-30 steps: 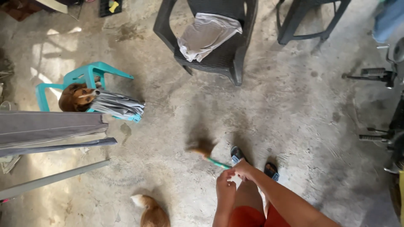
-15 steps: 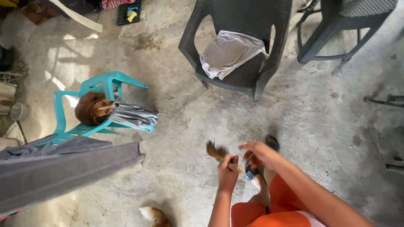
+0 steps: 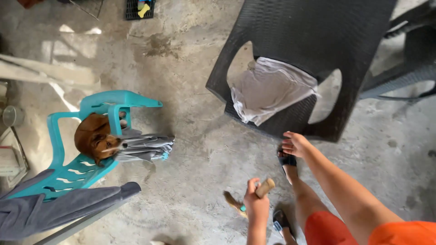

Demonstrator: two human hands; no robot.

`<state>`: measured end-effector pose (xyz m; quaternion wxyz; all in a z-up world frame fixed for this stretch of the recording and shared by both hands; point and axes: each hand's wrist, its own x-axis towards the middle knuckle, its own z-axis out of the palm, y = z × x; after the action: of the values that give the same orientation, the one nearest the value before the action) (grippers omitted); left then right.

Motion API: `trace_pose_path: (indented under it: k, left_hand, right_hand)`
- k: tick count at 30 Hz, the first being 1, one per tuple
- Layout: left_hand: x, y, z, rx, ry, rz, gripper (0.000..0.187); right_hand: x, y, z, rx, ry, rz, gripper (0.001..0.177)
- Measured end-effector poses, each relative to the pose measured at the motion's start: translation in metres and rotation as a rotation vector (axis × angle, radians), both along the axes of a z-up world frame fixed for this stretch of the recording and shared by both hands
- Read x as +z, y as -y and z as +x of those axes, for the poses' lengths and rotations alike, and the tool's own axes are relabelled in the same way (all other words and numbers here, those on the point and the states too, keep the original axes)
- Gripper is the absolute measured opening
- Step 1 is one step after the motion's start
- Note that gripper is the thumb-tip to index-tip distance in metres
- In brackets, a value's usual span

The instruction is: Sweeping the concrete floor and organizing pet feeding bowls in an outdoor/garage area.

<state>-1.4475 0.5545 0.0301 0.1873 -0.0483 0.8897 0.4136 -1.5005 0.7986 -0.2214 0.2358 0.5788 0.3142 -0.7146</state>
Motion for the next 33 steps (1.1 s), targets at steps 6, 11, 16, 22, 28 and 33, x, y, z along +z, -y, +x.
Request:
trace_pose_path:
  k: [6,11,16,22,28,33]
  left_hand:
    - [-0.058,0.002,-0.011,0.116,0.009,0.039,0.018]
    - [-0.098,0.010,0.003,0.181,0.166,-0.095,0.016]
    - [-0.103,0.019,0.015,0.179,0.148,-0.109,0.015]
    - [-0.066,0.026,0.019,0.007,-0.197,0.070,0.015]
    - [-0.036,0.045,0.049,0.141,0.006,0.178,0.018]
    - [-0.011,0.089,0.107,0.149,-0.053,0.122,0.019]
  right_hand:
    - [-0.074,-0.036,-0.093,-0.328,0.141,0.112,0.056]
    - [-0.057,-0.008,-0.172,-0.376,0.283,0.332,0.100]
    - [-0.199,-0.006,-0.142,-0.296,0.268,0.438,0.099]
    - [-0.179,0.040,-0.161,0.301,0.040,0.932,0.061]
    - [0.089,0.153,-0.120,0.459,-0.420,0.757,0.017]
    - [0.266,0.229,-0.053,0.653,-1.202,0.950,0.053]
